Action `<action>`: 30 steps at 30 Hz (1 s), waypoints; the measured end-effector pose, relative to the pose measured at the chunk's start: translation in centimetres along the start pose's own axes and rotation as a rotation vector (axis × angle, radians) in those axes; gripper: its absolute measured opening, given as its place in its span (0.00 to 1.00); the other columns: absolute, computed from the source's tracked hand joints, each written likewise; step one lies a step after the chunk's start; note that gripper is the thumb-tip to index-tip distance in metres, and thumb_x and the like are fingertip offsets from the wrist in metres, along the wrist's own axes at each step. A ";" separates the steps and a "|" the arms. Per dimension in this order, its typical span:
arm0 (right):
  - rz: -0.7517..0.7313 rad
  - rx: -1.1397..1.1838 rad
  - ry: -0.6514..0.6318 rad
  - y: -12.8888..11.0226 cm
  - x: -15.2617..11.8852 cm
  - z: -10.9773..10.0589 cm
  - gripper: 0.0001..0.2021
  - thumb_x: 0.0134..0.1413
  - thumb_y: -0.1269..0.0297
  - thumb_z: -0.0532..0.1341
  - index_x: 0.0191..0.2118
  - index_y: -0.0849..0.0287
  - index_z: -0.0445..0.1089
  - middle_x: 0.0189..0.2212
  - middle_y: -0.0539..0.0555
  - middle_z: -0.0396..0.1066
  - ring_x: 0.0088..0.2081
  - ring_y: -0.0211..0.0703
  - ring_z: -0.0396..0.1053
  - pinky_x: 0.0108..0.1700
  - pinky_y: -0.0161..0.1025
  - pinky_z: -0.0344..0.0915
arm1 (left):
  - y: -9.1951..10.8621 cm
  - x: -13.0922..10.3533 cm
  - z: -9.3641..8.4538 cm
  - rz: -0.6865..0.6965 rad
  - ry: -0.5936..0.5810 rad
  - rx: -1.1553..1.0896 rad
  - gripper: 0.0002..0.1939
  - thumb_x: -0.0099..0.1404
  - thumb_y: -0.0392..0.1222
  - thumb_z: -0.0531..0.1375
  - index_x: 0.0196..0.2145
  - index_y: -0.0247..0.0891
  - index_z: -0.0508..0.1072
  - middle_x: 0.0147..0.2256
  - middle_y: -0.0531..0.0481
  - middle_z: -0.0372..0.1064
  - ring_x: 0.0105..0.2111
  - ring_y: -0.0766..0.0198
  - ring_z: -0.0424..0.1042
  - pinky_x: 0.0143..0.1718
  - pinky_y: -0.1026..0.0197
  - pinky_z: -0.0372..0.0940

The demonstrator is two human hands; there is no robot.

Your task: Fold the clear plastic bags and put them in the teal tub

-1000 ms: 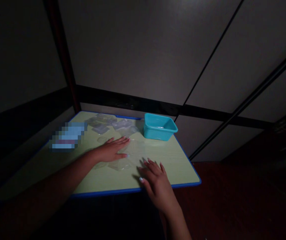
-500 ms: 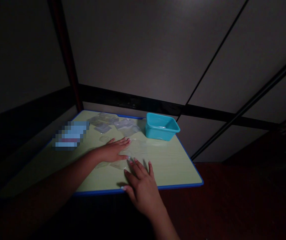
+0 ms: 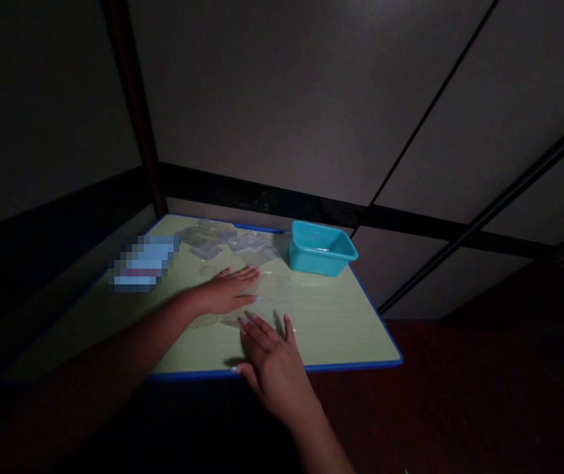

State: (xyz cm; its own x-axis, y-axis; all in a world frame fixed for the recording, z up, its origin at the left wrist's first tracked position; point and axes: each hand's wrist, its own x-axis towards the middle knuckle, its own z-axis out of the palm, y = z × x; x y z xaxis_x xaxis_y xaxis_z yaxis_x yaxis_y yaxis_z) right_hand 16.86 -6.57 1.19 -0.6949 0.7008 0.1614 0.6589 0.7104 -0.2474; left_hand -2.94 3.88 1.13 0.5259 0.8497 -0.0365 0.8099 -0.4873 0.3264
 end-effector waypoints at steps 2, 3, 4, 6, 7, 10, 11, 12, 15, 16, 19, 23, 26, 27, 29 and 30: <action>-0.015 0.015 -0.003 0.1 0.2 -0.2 0.21 0.62 0.56 0.50 0.59 0.55 0.58 0.58 0.58 0.59 0.62 0.48 0.49 0.61 0.63 0.29 | 0.0 0.1 -0.3 0.005 0.013 -0.059 0.30 0.67 0.56 0.45 0.63 0.42 0.48 0.65 0.46 0.38 0.64 0.56 0.37 0.59 0.42 0.38; -0.017 0.022 -0.002 0.1 0.3 -0.3 0.21 0.62 0.56 0.50 0.58 0.55 0.59 0.57 0.58 0.61 0.62 0.48 0.50 0.62 0.63 0.29 | 0.0 0.1 -0.5 0.012 0.012 -0.099 0.29 0.67 0.55 0.45 0.62 0.41 0.52 0.64 0.45 0.41 0.64 0.55 0.39 0.59 0.44 0.39; -0.017 0.030 -0.002 0.2 0.5 -0.4 0.21 0.61 0.56 0.50 0.58 0.55 0.60 0.57 0.58 0.61 0.62 0.48 0.50 0.62 0.62 0.29 | 0.0 0.0 -0.8 0.021 0.005 -0.146 0.27 0.68 0.55 0.45 0.60 0.40 0.56 0.63 0.45 0.46 0.63 0.55 0.43 0.60 0.46 0.41; -0.007 0.048 -0.007 0.3 0.6 -0.7 0.20 0.61 0.56 0.51 0.57 0.55 0.61 0.56 0.58 0.62 0.62 0.48 0.50 0.62 0.62 0.29 | 0.0 -0.2 -1.6 0.046 -0.004 -0.244 0.25 0.68 0.53 0.44 0.54 0.38 0.65 0.59 0.45 0.56 0.61 0.57 0.51 0.59 0.54 0.46; 0.001 0.057 -0.011 0.3 0.7 -0.8 0.20 0.61 0.57 0.51 0.57 0.55 0.61 0.56 0.58 0.62 0.62 0.48 0.50 0.62 0.61 0.30 | 0.0 -0.4 -2.0 0.053 0.000 -0.279 0.25 0.68 0.54 0.44 0.52 0.37 0.67 0.58 0.44 0.59 0.60 0.57 0.53 0.58 0.57 0.47; 0.024 0.079 -0.012 0.5 0.9 -1.3 0.20 0.60 0.58 0.52 0.57 0.54 0.61 0.56 0.58 0.63 0.61 0.48 0.52 0.61 0.61 0.32 | 0.1 -1.2 -3.2 0.043 -0.033 -0.263 0.33 0.62 0.59 0.53 0.57 0.34 0.62 0.62 0.40 0.49 0.62 0.56 0.47 0.59 0.59 0.45; 0.028 0.086 -0.009 0.5 1.0 -1.5 0.20 0.60 0.58 0.53 0.57 0.54 0.62 0.56 0.58 0.63 0.61 0.48 0.53 0.61 0.61 0.33 | 0.2 -1.5 -3.4 0.036 -0.087 -0.223 0.39 0.58 0.60 0.56 0.59 0.33 0.58 0.63 0.39 0.42 0.63 0.55 0.42 0.60 0.58 0.43; 0.033 0.095 -0.005 0.5 1.0 -1.6 0.20 0.60 0.59 0.53 0.56 0.53 0.62 0.56 0.57 0.63 0.60 0.47 0.54 0.61 0.61 0.34 | 0.3 -1.8 -3.6 0.029 -0.155 -0.177 0.44 0.55 0.61 0.58 0.61 0.32 0.54 0.64 0.38 0.36 0.64 0.53 0.37 0.61 0.57 0.41; 0.046 0.124 0.011 0.6 1.1 -1.8 0.18 0.60 0.63 0.51 0.56 0.52 0.63 0.55 0.55 0.64 0.60 0.45 0.55 0.62 0.59 0.37 | 0.8 -2.3 -3.4 0.016 -0.304 -0.052 0.49 0.52 0.61 0.60 0.64 0.34 0.47 0.65 0.39 0.29 0.64 0.50 0.30 0.61 0.50 0.37; 0.047 0.135 0.017 0.6 1.2 -1.9 0.18 0.61 0.65 0.50 0.55 0.52 0.63 0.55 0.55 0.64 0.59 0.44 0.56 0.62 0.59 0.37 | 1.1 -2.3 -3.2 0.017 -0.317 -0.025 0.47 0.54 0.60 0.59 0.64 0.36 0.46 0.65 0.40 0.28 0.64 0.50 0.30 0.61 0.48 0.37; 0.044 0.171 0.031 0.8 1.4 -2.1 0.18 0.61 0.65 0.49 0.55 0.52 0.63 0.54 0.55 0.65 0.59 0.44 0.57 0.62 0.58 0.38 | 1.8 -2.2 -2.6 0.037 -0.312 0.012 0.40 0.58 0.53 0.56 0.64 0.41 0.45 0.65 0.43 0.29 0.64 0.53 0.32 0.60 0.45 0.38; 0.045 0.211 0.046 0.9 1.9 -2.5 0.17 0.62 0.65 0.49 0.55 0.52 0.64 0.54 0.55 0.66 0.58 0.43 0.58 0.62 0.57 0.39 | 2.3 -2.1 -2.2 0.051 -0.283 0.014 0.34 0.60 0.44 0.53 0.63 0.40 0.48 0.65 0.45 0.34 0.64 0.54 0.36 0.60 0.44 0.40; 0.055 0.231 0.059 1.1 2.3 -2.7 0.16 0.62 0.64 0.49 0.53 0.53 0.66 0.53 0.55 0.67 0.57 0.42 0.60 0.62 0.56 0.41 | 2.2 -2.3 -2.4 0.032 -0.268 0.024 0.32 0.61 0.40 0.52 0.63 0.42 0.50 0.64 0.47 0.37 0.64 0.55 0.39 0.60 0.43 0.40; 0.059 0.237 0.062 1.2 2.4 -2.8 0.16 0.62 0.64 0.49 0.53 0.52 0.66 0.53 0.54 0.67 0.56 0.42 0.60 0.61 0.56 0.41 | 2.1 -2.4 -2.5 0.022 -0.274 0.027 0.32 0.61 0.39 0.52 0.63 0.43 0.50 0.64 0.47 0.37 0.64 0.55 0.40 0.60 0.43 0.39; 0.068 0.250 0.069 1.3 2.5 -2.9 0.16 0.62 0.64 0.49 0.52 0.52 0.67 0.52 0.54 0.68 0.56 0.42 0.61 0.61 0.56 0.42 | 2.0 -2.6 -2.9 -0.001 -0.298 0.024 0.33 0.60 0.37 0.53 0.63 0.44 0.50 0.64 0.48 0.38 0.63 0.55 0.41 0.60 0.44 0.39; 0.071 0.258 0.072 1.4 2.5 -3.0 0.16 0.63 0.63 0.48 0.50 0.52 0.68 0.52 0.54 0.68 0.55 0.42 0.62 0.61 0.56 0.42 | 1.9 -2.8 -3.2 -0.012 -0.314 0.018 0.34 0.59 0.36 0.53 0.63 0.43 0.50 0.64 0.48 0.38 0.63 0.55 0.41 0.60 0.44 0.39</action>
State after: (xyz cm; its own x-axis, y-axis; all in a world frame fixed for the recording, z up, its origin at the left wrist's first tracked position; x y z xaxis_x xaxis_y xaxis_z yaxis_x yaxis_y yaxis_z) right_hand 16.85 -3.62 4.13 -0.6217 0.7573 0.2001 0.6035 0.6259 -0.4941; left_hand -3.66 1.21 4.85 0.5688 0.7531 -0.3305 0.8193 -0.4838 0.3077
